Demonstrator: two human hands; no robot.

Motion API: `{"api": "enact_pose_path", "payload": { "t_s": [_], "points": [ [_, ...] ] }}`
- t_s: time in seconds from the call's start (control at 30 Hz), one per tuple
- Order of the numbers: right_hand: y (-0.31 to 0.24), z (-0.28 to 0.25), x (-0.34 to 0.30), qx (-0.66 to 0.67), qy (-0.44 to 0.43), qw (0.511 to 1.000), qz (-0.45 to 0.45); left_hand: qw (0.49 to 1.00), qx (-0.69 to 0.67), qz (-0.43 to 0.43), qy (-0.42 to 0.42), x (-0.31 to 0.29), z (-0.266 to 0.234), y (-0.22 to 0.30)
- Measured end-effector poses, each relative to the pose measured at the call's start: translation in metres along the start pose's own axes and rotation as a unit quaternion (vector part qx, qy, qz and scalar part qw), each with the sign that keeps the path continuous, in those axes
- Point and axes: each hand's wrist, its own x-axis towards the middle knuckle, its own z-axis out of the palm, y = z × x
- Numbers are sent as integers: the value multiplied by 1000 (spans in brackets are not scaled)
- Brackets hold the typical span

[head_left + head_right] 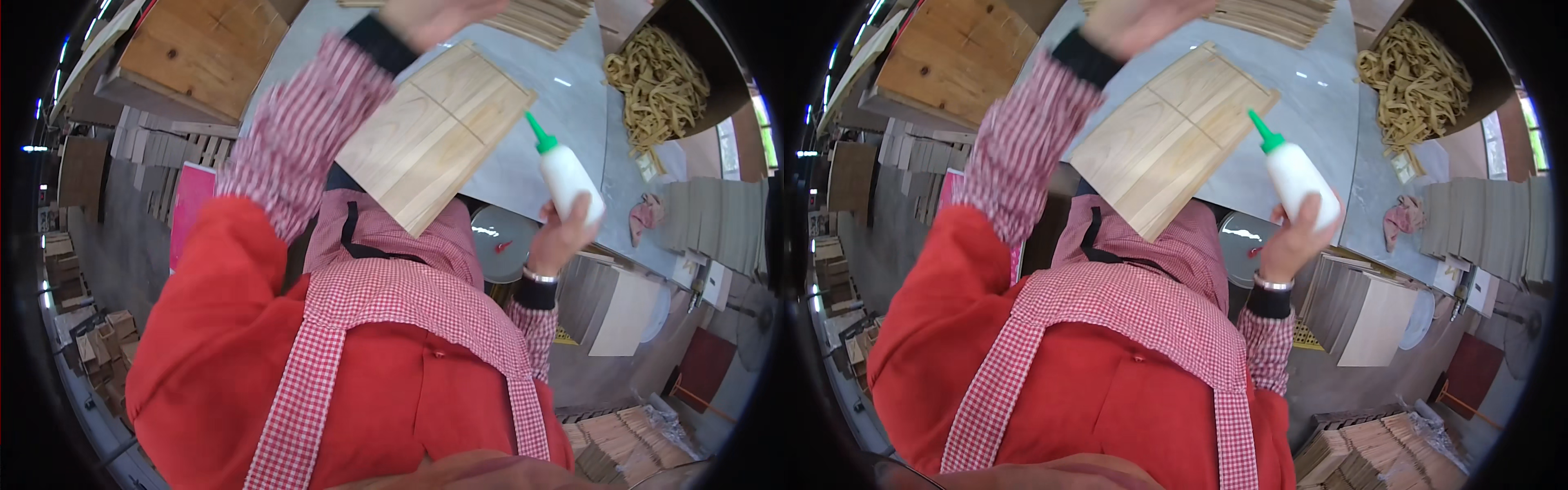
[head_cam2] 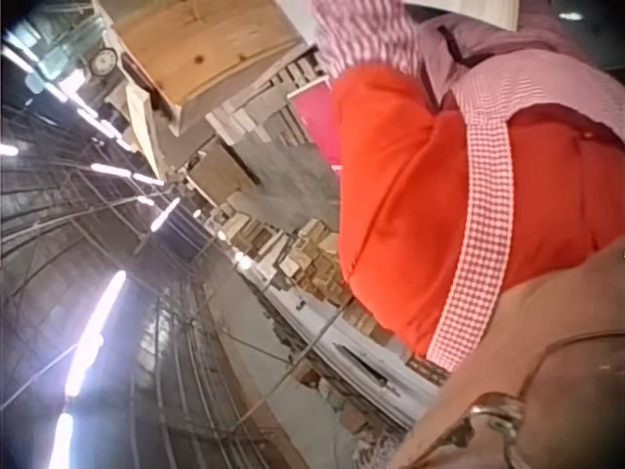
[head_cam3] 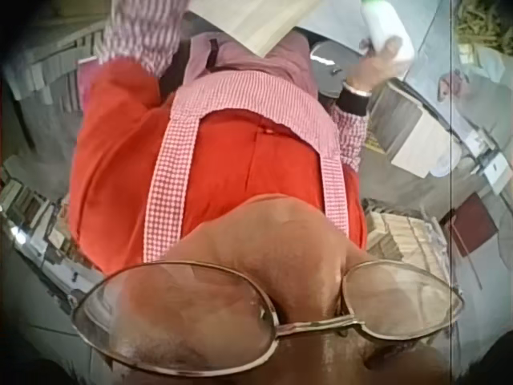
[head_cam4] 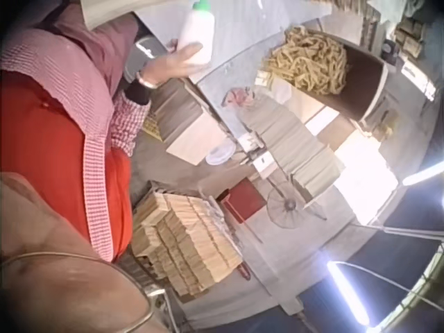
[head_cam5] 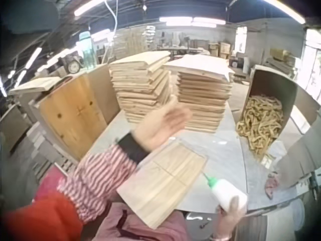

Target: Apply glue to wooden panels and assemble them into boxes.

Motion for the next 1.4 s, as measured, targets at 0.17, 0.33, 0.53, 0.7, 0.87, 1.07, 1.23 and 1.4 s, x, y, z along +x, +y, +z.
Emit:
{"api": "enact_pose_path", "payload": {
  "t_s": [0.17, 0.33, 0.53, 0.7, 0.87, 1.07, 1.23, 1.4],
  "points": [
    [51, 56, 14, -117, -126, 985, 7, 965, 23, -12, 262, -213, -45, -34],
    [93, 104, 31, -212, -171, 951, -145, 919, -72, -76, 381, -312, -70, -81],
    [85, 131, 29, -281, -216, 909, -218, 906, -134, -171, 362, -322, -80, -107],
    [65, 107, 26, -320, -248, 875, -264, 906, -125, -201, 351, -303, -72, -113],
    [44, 62, 25, -341, -252, 863, -276, 910, -143, -217, 323, -283, -75, -118],
    [27, 17, 20, -363, -212, 877, -233, 935, -175, -180, 252, -255, -71, -135],
    [35, -4, 29, -300, -149, 920, -204, 936, -191, -163, 248, -241, -62, -124],
    [19, 4, 45, -149, -60, 987, -29, 943, -174, -140, 246, -232, -44, -104]
  ]
}}
